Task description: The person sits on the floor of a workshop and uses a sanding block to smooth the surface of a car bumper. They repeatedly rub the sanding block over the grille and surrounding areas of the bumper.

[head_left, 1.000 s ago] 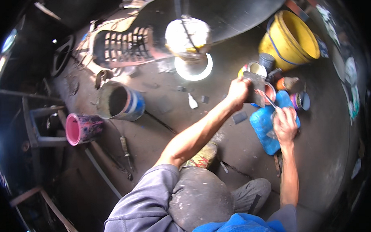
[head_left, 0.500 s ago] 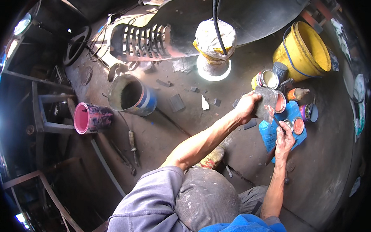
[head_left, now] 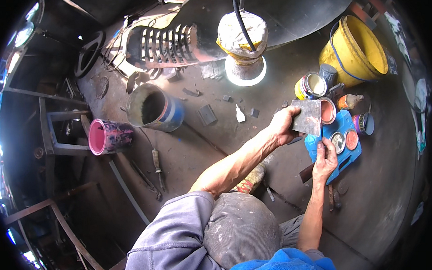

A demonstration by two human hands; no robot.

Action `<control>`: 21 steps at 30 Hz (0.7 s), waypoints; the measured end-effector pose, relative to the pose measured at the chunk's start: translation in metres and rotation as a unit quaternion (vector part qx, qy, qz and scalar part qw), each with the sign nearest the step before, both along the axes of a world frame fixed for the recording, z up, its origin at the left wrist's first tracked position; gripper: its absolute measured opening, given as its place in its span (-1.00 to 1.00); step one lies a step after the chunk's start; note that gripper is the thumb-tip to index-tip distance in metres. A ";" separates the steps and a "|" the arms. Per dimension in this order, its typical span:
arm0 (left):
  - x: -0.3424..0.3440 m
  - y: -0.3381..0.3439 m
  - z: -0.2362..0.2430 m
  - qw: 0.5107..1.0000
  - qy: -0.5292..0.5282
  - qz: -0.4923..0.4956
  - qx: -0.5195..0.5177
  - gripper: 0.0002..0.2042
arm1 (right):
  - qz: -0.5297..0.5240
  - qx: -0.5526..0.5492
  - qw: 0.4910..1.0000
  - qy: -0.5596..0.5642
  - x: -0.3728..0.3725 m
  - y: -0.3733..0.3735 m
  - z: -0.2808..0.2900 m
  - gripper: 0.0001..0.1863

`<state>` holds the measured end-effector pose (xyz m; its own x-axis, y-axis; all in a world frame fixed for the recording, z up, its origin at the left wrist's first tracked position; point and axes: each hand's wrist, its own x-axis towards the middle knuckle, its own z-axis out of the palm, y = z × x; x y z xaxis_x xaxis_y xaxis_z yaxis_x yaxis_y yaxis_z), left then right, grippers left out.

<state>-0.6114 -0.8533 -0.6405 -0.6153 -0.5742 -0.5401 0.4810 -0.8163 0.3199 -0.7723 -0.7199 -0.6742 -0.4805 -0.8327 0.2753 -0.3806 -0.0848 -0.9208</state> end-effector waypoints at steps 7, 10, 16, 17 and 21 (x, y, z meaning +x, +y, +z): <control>0.005 -0.008 -0.005 0.998 -0.018 0.063 -0.023 -0.76 | -0.036 0.057 0.978 -0.197 0.008 0.011 0.012 -0.70; 0.001 0.001 -0.009 1.000 -0.021 -0.013 -0.004 -0.79 | 0.051 0.036 0.915 -0.399 0.002 0.000 0.013 -0.70; 0.007 -0.009 -0.014 1.000 -0.021 0.003 -0.017 -0.78 | -0.014 0.154 0.869 -0.470 0.000 0.008 0.005 -0.76; 0.010 -0.011 -0.013 0.999 -0.033 0.002 -0.028 -0.78 | -0.013 0.139 0.868 -0.477 -0.001 0.009 0.007 -0.77; 0.009 -0.007 -0.009 0.998 -0.053 -0.019 -0.030 -0.80 | 0.003 0.043 0.949 -0.312 -0.001 -0.002 0.011 -0.79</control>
<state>-0.6020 -0.8601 -0.6492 -0.5776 -0.5854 -0.5689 0.4113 -0.8107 0.4167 -0.7736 -0.7222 -0.6636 -0.5223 -0.8426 -0.1310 0.2416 0.0011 -0.9704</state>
